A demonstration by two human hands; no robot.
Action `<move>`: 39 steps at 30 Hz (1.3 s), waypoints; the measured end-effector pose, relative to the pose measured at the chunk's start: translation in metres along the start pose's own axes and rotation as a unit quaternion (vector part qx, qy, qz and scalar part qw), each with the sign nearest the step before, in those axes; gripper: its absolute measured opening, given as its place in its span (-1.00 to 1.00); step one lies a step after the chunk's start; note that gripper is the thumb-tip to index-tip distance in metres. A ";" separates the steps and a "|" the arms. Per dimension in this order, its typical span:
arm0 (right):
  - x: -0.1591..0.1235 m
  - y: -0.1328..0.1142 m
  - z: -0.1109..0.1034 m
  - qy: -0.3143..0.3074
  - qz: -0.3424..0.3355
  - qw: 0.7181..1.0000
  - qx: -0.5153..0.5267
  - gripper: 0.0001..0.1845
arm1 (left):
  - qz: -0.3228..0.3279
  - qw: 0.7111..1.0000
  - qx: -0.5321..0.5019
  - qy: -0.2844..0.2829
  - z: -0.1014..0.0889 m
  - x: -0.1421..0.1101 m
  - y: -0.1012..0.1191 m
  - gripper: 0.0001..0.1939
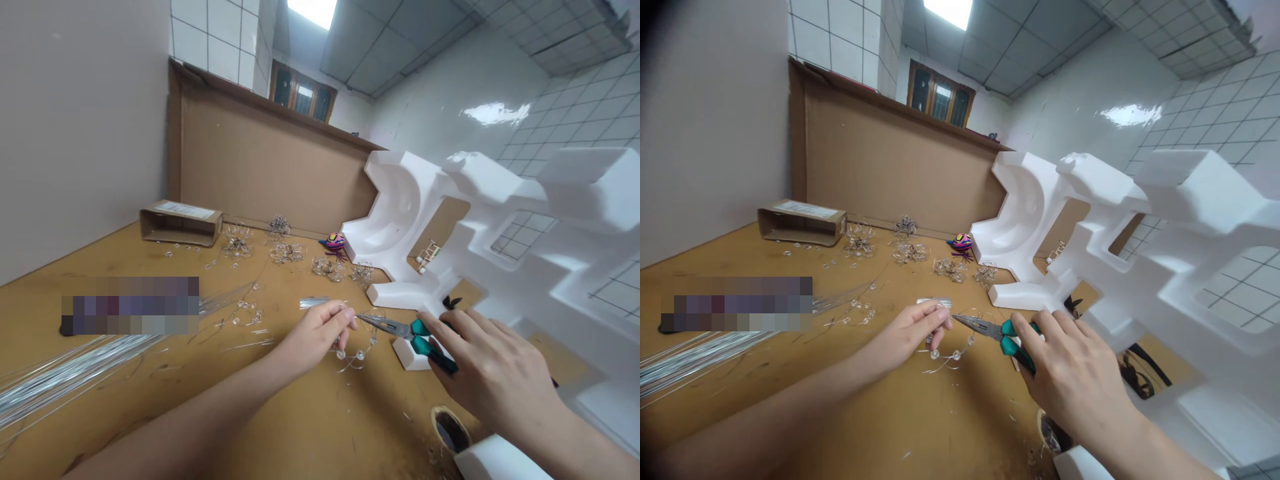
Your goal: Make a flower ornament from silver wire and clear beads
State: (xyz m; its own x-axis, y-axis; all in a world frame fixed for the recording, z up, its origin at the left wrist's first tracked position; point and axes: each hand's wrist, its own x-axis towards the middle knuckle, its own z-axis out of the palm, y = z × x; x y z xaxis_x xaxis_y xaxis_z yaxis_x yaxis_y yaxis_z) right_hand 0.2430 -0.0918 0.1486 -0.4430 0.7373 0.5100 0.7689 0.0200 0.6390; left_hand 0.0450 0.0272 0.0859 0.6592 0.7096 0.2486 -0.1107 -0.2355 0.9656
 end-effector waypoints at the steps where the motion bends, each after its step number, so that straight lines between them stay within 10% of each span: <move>1: -0.001 -0.001 0.000 0.001 0.001 1.000 -0.003 -0.72 | 0.003 1.000 -0.001 0.003 0.001 0.000 -0.001 -0.72; 39: -0.004 -0.013 -0.014 -0.027 0.010 1.000 -0.003 -0.70 | 0.013 0.995 -0.053 0.084 0.019 -0.006 -0.004 -0.74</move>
State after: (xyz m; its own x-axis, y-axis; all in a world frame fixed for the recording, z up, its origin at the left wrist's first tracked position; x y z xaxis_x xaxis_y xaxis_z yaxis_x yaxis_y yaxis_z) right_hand 0.2284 -0.1044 0.1465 -0.4018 0.7727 0.4915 0.7743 0.0000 0.6329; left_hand 0.0553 0.0116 0.0786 0.5221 0.8074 0.2746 -0.2102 -0.1903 0.9590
